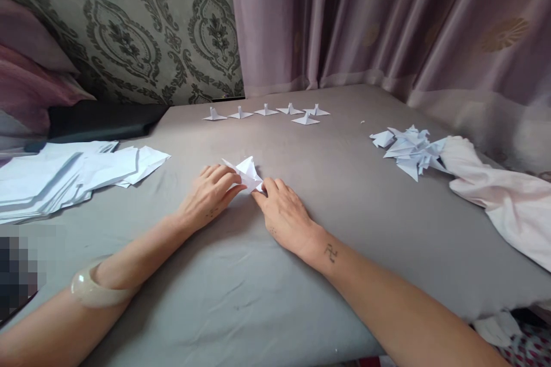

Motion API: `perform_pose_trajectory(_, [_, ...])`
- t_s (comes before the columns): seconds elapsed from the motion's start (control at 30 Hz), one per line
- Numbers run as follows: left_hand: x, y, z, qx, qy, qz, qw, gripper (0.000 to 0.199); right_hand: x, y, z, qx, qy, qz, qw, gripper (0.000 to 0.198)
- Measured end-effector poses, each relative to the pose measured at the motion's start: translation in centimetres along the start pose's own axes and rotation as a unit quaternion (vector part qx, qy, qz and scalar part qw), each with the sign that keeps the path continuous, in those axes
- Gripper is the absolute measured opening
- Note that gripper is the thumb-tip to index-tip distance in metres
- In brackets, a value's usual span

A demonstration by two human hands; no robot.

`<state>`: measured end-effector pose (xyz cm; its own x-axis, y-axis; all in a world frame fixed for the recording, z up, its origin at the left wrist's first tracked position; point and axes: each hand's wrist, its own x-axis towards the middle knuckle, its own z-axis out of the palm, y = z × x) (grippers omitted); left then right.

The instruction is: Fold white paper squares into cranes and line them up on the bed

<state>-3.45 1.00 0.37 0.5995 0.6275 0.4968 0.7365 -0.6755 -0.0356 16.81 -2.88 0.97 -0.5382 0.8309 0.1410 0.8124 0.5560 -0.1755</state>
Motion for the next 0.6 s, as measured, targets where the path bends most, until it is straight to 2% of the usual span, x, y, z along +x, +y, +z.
perform_pose_trajectory(0.23, [-0.4, 0.2, 0.8, -0.130, -0.064, 0.024, 0.989, 0.028, -0.1, -0.3, -0.6, 0.016, -0.026, 0.010, 0.999, 0.041])
perform_pose_trajectory(0.6, [-0.4, -0.4, 0.2, -0.151, -0.120, 0.065, 0.979, 0.038, -0.6, 1.6, -2.1, 0.007, -0.021, 0.096, 0.995, 0.032])
